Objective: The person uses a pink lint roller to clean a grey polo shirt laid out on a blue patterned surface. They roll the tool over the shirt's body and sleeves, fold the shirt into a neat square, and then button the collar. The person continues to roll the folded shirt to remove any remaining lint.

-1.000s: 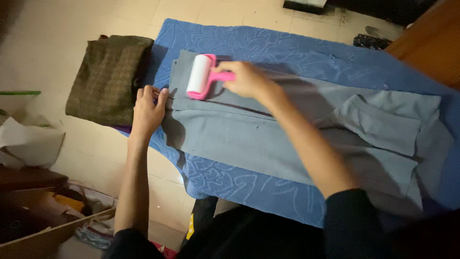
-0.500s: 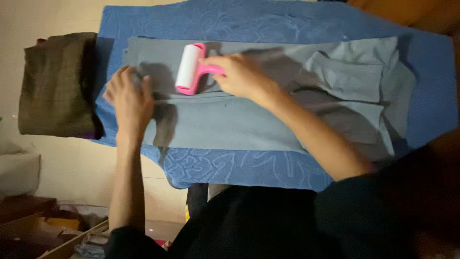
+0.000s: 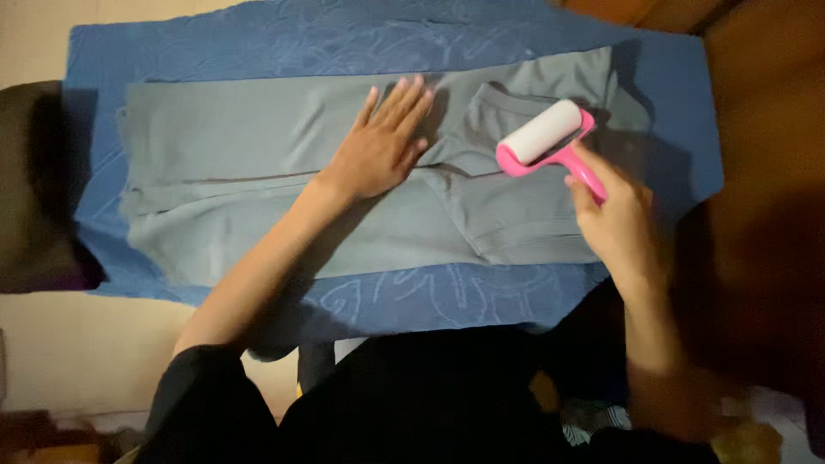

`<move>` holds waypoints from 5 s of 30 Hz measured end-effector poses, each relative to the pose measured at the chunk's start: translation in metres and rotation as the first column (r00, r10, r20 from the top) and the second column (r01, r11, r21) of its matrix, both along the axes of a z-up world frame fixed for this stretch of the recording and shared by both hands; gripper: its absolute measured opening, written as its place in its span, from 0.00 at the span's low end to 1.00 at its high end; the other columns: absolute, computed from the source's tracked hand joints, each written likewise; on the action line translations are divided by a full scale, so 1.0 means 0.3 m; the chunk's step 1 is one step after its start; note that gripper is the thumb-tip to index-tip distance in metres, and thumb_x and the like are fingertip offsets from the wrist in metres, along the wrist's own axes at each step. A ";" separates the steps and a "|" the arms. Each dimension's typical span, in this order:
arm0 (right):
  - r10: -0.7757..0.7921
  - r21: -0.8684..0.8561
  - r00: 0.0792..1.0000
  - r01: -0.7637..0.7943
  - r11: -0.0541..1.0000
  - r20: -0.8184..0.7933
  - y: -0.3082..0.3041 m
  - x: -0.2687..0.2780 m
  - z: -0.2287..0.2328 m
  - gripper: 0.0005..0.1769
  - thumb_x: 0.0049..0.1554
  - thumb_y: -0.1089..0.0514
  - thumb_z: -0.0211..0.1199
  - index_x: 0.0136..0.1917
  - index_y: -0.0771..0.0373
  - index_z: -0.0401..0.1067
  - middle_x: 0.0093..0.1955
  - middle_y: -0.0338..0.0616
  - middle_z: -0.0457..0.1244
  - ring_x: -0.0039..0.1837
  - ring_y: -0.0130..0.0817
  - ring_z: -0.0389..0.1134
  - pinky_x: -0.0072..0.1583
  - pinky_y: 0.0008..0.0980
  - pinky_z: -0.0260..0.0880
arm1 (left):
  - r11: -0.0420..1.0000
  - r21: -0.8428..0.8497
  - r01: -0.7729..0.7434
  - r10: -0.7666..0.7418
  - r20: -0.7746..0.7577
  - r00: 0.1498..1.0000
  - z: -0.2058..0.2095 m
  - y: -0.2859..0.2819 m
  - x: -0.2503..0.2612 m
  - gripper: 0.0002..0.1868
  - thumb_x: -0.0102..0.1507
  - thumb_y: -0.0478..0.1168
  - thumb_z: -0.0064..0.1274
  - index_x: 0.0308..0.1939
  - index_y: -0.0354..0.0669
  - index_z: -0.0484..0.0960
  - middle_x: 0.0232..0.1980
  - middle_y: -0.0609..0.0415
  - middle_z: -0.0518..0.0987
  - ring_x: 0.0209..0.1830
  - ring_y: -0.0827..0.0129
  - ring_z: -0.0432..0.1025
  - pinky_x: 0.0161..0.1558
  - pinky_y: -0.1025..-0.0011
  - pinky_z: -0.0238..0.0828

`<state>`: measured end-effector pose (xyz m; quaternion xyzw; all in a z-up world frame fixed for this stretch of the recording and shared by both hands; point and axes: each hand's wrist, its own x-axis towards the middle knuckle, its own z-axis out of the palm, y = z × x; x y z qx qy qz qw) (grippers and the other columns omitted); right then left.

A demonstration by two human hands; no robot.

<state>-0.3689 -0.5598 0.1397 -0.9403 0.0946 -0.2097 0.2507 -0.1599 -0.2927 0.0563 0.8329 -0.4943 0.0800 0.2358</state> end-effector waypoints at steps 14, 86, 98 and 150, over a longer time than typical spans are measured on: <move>-0.029 -0.081 0.999 0.028 0.996 -0.014 -0.035 0.062 -0.041 0.24 0.63 0.60 0.65 0.72 0.54 0.73 0.54 0.59 0.68 0.56 0.57 0.71 0.55 0.48 0.70 | 0.975 -0.068 0.214 -0.223 -0.205 0.953 0.071 -0.052 -0.043 0.16 0.63 0.38 0.55 0.55 0.49 0.83 0.71 0.47 0.70 0.78 0.48 0.55 0.72 0.47 0.48; -0.193 0.129 0.956 0.168 0.977 0.220 -0.418 0.526 -0.290 0.26 0.58 0.43 0.76 0.52 0.67 0.70 0.42 0.49 0.71 0.47 0.48 0.73 0.49 0.44 0.71 | 0.922 -0.354 -0.156 0.110 -0.147 0.983 -0.101 -0.595 0.165 0.10 0.63 0.35 0.53 0.48 0.40 0.81 0.51 0.37 0.78 0.52 0.40 0.69 0.55 0.52 0.69; -0.215 -0.473 0.938 0.324 0.819 0.271 -0.402 0.518 -0.323 0.16 0.68 0.50 0.64 0.59 0.64 0.68 0.53 0.53 0.66 0.57 0.52 0.67 0.58 0.52 0.58 | 0.951 -0.222 -0.214 0.248 0.136 0.959 -0.108 -0.587 0.185 0.10 0.61 0.35 0.52 0.46 0.43 0.79 0.51 0.46 0.76 0.53 0.47 0.67 0.53 0.53 0.65; 0.657 -0.418 0.750 -0.623 0.662 -0.076 0.709 0.440 -0.266 0.38 0.64 0.37 0.56 0.81 0.57 0.59 0.82 0.54 0.50 0.82 0.56 0.47 0.77 0.62 0.45 | 0.214 0.049 -0.976 0.506 -0.860 0.068 -0.342 0.873 -0.410 0.22 0.68 0.52 0.56 0.43 0.30 0.79 0.35 0.54 0.78 0.35 0.74 0.72 0.40 0.71 0.69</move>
